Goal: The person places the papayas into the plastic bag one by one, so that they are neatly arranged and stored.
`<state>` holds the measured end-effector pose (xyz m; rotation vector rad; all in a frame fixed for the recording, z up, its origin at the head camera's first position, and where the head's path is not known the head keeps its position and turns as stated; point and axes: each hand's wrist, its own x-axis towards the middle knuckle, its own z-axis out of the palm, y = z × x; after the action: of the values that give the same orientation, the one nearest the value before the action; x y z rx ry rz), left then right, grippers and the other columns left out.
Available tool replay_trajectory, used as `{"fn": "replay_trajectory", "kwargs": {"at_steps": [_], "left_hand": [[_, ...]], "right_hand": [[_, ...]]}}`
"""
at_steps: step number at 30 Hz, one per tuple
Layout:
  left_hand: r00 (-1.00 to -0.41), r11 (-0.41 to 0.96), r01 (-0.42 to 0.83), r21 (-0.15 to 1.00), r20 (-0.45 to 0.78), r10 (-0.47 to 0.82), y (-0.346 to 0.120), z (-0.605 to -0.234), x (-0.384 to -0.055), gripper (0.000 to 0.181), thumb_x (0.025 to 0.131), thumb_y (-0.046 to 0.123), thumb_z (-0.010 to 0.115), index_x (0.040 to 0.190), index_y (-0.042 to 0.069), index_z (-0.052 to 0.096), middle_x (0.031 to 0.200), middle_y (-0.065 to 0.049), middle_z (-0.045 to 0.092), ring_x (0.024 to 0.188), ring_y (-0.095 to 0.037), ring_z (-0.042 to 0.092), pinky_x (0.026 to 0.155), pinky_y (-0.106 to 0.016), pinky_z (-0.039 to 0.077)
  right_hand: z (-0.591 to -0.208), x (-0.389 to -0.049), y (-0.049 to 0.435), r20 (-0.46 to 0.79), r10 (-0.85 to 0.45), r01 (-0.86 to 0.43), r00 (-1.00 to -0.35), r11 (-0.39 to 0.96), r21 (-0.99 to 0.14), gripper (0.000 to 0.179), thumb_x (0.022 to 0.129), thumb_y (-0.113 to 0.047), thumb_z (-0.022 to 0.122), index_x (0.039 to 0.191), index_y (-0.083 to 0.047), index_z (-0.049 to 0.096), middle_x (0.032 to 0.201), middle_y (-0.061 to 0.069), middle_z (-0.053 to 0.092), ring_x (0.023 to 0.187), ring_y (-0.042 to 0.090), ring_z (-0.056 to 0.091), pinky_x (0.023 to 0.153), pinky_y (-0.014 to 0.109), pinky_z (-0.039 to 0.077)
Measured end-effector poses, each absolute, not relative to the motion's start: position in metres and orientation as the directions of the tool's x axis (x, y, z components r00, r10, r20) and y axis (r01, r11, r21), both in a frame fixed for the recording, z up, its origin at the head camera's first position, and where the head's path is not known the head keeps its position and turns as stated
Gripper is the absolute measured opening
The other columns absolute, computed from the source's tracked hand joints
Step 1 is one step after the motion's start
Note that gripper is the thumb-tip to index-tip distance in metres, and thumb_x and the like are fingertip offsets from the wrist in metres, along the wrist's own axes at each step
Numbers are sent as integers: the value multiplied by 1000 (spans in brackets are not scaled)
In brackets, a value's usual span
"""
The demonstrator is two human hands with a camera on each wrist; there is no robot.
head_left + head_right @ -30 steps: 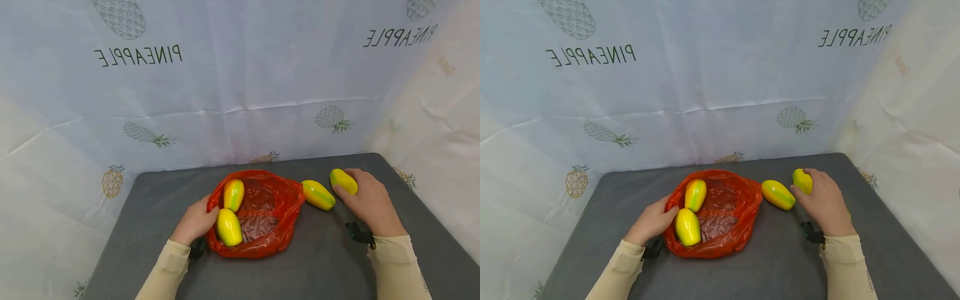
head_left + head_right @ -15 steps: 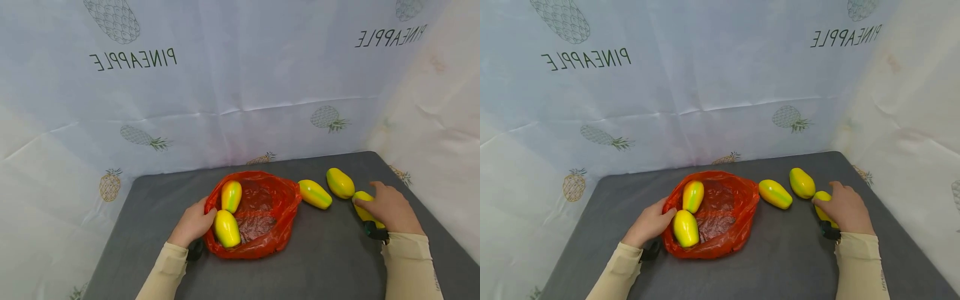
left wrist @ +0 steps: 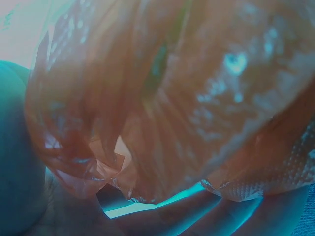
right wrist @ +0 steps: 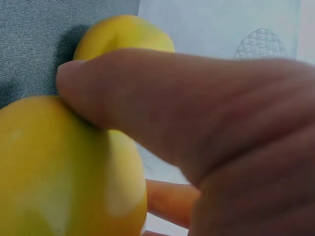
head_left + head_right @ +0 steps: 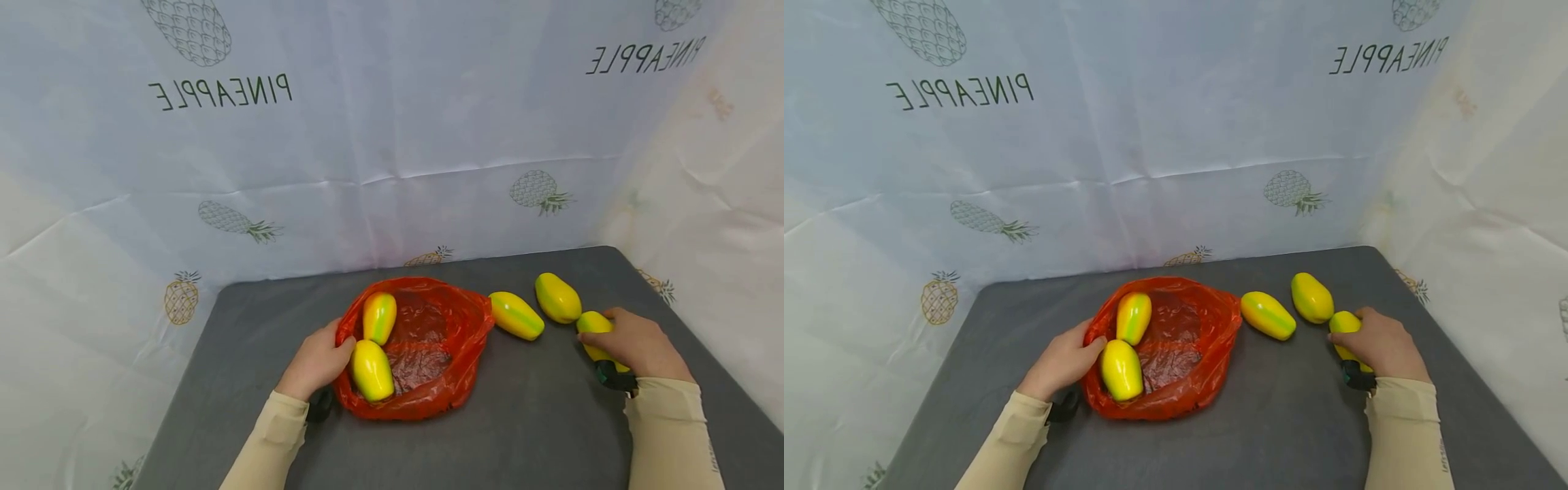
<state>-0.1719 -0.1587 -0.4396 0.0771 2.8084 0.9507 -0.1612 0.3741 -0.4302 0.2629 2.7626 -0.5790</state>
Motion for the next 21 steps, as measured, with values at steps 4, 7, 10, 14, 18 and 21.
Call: {"fn": "replay_trajectory", "kwargs": {"at_steps": [4, 7, 10, 14, 18, 21], "left_hand": [[-983, 797, -18, 604, -156, 97, -158, -440, -172, 55, 108, 32, 57, 155, 3, 54, 142, -17, 70, 114, -32, 70, 108, -58, 56], [-983, 800, -15, 600, -154, 98, -158, -440, -173, 56, 108, 32, 57, 156, 2, 53, 143, -18, 69, 115, -33, 70, 108, -58, 56], [-983, 802, -13, 598, -153, 98, -157, -441, -174, 57, 108, 32, 57, 156, 1, 53, 142, -18, 70, 114, -33, 70, 107, -58, 56], [-983, 802, -19, 597, -158, 94, -157, -442, -174, 57, 108, 33, 58, 155, 2, 53, 140, -17, 70, 110, -31, 70, 106, -57, 57], [-983, 801, -24, 598, -161, 92, -156, -442, -173, 57, 108, 33, 57, 156, 2, 53, 140, -17, 70, 109, -30, 70, 106, -56, 58], [-983, 800, -25, 600, -161, 90, -156, -441, -172, 57, 108, 33, 57, 156, 2, 53, 141, -17, 70, 109, -30, 70, 106, -56, 57]], "right_hand": [[-431, -161, 376, -340, 119, 245, -933, 900, -360, 103, 99, -61, 67, 152, 21, 35, 143, 48, 48, 111, 58, 59, 81, 60, 55], [-429, -159, 379, -349, 139, 269, -927, 893, -360, 104, 98, -63, 66, 152, 20, 36, 142, 47, 49, 110, 57, 59, 79, 59, 55], [-427, -156, 383, -350, 159, 289, -923, 886, -361, 104, 97, -64, 66, 150, 20, 37, 138, 46, 53, 105, 53, 62, 76, 55, 55], [-422, -153, 385, -325, 170, 290, -930, 884, -367, 105, 97, -65, 66, 149, 21, 37, 135, 45, 55, 100, 49, 64, 73, 53, 55], [-415, -151, 383, -272, 173, 268, -947, 892, -363, 104, 98, -64, 66, 149, 22, 37, 135, 46, 55, 100, 52, 64, 74, 55, 54], [-411, -149, 381, -227, 184, 258, -956, 896, -362, 102, 99, -63, 65, 149, 21, 36, 135, 46, 54, 101, 54, 62, 75, 57, 54]]}}
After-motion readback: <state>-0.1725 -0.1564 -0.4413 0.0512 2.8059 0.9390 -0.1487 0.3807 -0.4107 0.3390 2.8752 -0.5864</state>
